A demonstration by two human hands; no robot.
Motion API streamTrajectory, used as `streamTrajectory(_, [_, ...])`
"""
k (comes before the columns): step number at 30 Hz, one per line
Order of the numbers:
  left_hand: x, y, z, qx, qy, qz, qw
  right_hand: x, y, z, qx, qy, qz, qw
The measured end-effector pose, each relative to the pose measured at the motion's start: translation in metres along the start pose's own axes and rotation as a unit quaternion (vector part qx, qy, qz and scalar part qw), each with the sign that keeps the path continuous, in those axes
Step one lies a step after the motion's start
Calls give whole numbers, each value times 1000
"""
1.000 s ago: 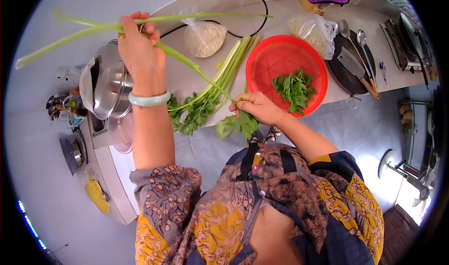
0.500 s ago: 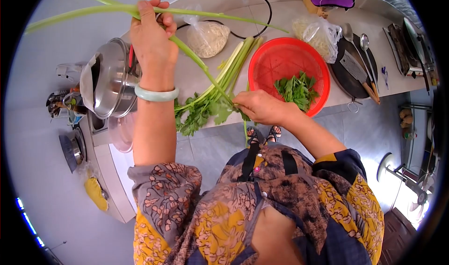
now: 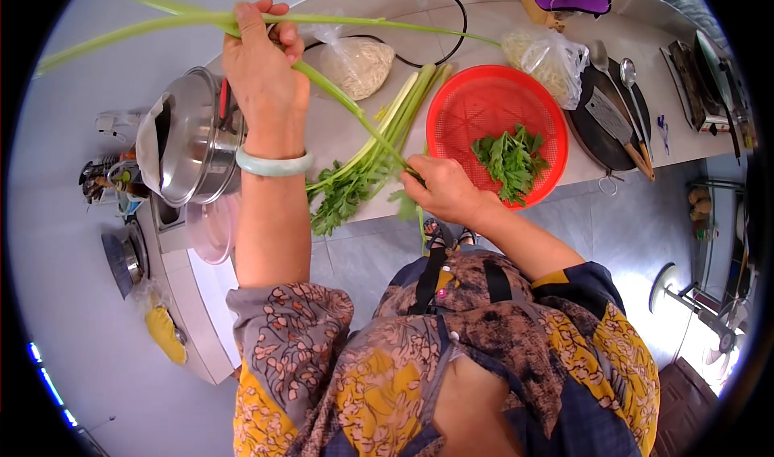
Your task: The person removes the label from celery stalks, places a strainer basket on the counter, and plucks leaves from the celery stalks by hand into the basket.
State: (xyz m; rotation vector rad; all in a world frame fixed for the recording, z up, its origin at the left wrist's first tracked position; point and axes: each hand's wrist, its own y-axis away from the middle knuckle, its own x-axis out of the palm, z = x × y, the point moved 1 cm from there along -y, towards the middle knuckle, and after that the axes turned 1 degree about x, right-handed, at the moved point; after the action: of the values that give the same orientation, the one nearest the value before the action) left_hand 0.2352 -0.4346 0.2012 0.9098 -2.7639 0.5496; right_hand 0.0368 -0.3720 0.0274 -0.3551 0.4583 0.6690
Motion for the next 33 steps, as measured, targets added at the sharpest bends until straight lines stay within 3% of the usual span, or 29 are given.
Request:
streamTrajectory(8, [-6, -5, 4, -2, -27, -5, 1000, -2, 7, 1, -19, -128, -6, 992])
streamTrajectory(11, [-8, -10, 5, 1, -16, -19, 1000, -6, 9, 1, 108, -229, 77, 964])
streamTrajectory(14, [-10, -14, 4, 7, -11, -22, 1000, 1, 12, -17, 112, -335, 42, 935])
streamTrajectory(20, [-10, -17, 3, -1, -13, -19, 1000, -2, 14, -6, 28, -266, 73, 961])
streamTrajectory(26, [-5, -12, -2, 7, -7, -30, 1000, -10, 9, -4, 143, -262, 84, 951])
streamTrajectory(33, [9, 29, -10, -5, -25, -63, 998, 9, 6, -36, 242, -368, -46, 896])
